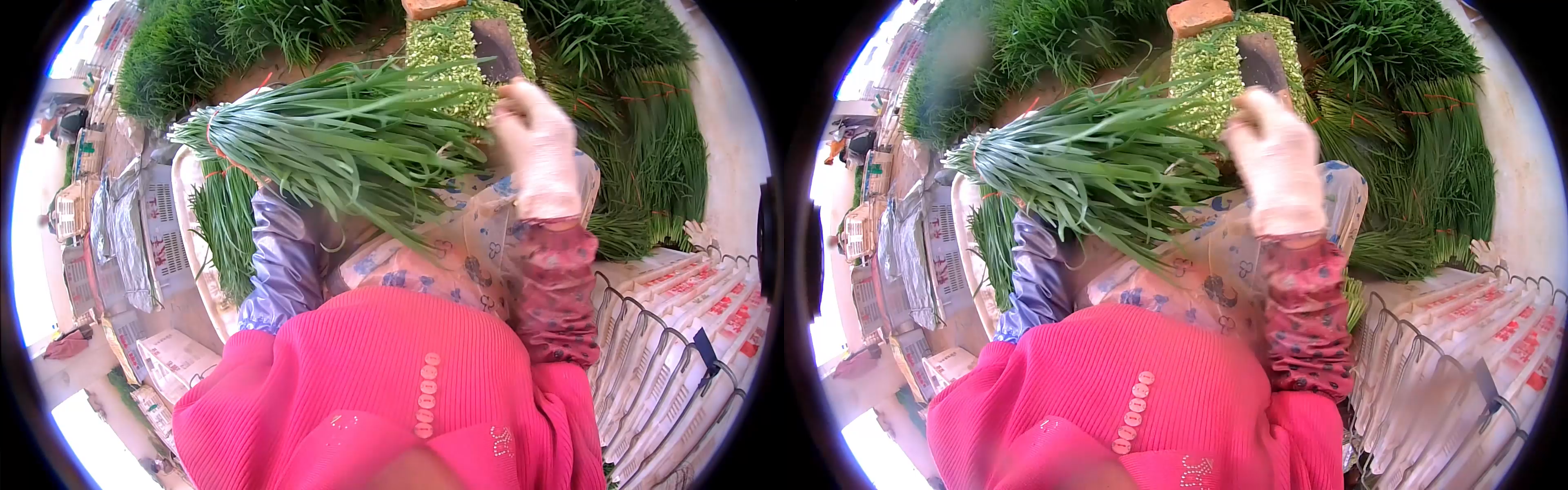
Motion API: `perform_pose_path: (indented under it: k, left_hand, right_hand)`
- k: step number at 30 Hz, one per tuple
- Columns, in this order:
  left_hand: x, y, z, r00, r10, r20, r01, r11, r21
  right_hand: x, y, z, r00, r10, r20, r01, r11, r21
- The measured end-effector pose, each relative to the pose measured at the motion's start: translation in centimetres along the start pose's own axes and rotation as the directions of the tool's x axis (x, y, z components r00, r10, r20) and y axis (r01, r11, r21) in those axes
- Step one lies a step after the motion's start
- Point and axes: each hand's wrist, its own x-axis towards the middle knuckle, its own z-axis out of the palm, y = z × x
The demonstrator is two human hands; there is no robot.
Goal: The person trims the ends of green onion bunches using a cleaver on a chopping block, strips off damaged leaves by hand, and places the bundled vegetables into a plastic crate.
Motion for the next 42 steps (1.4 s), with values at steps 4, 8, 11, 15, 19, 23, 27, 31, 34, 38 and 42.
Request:
perform_pose_path:
  k: [4, 8, 11, 15, 19, 23, 27, 31, 34, 38, 42]
  left_hand:
    - [-0.2, -0.4, 0.1, 1.0, 0.001, -0.014, -0.001, 1.0, 0.008]
    - [-0.4, -0.4, 0.1, 0.999, 0.009, -0.037, -0.008, 0.999, 0.031]
    - [0.0, -0.3, 0.3, 0.999, 0.007, -0.043, -0.005, 0.998, 0.058]
    - [0.2, 0.0, 0.3, 0.998, 0.018, -0.057, -0.013, 0.996, 0.085]
    - [0.6, 0.1, 0.6, 0.997, 0.026, -0.072, -0.019, 0.994, 0.103]
    - [1.3, -0.1, 0.9, 0.994, 0.048, -0.101, -0.035, 0.992, 0.124]
    - [2.1, -0.4, 1.6, 0.981, 0.113, -0.156, -0.09, 0.985, 0.146]
    - [2.3, -1.0, 3.8, 0.954, 0.11, -0.278, -0.089, 0.992, 0.085]
    - [2.6, -2.8, 7.6, 0.966, 0.099, -0.24, -0.056, 0.982, 0.179]
    - [2.5, -3.2, 14.8, 0.998, -0.012, 0.063, 0.003, 0.989, 0.149]
    - [3.2, -4.6, 15.7, 0.958, -0.171, 0.231, 0.13, 0.974, 0.183]
  right_hand:
    - [-0.3, 1.5, -3.1, 0.942, 0.182, -0.283, -0.082, 0.94, 0.332]
    - [-3.0, -0.4, -4.3, 0.998, -0.039, -0.059, 0.05, 0.976, 0.21]
    - [-3.9, -0.8, -1.8, 0.923, -0.368, 0.115, 0.341, 0.918, 0.203]
    - [-3.7, -1.8, 1.1, 0.866, -0.433, 0.249, 0.452, 0.892, -0.022]
    - [-2.6, -1.5, 4.1, 0.832, -0.429, 0.352, 0.544, 0.754, -0.367]
    - [-0.9, 0.8, 0.0, 0.939, -0.319, -0.131, 0.258, 0.902, -0.346]
    - [1.4, 5.5, -5.6, 0.99, -0.003, 0.141, 0.09, 0.783, -0.615]
    - [1.5, -1.7, -4.1, 0.992, 0.027, -0.126, -0.048, 0.986, -0.162]
    - [1.5, -7.3, 0.1, 0.889, -0.455, -0.045, 0.452, 0.861, 0.234]
    - [3.5, -9.1, 6.6, 0.845, -0.506, 0.175, 0.476, 0.859, 0.187]
    - [3.1, -4.2, 9.2, 0.866, -0.179, 0.467, 0.063, 0.966, 0.252]
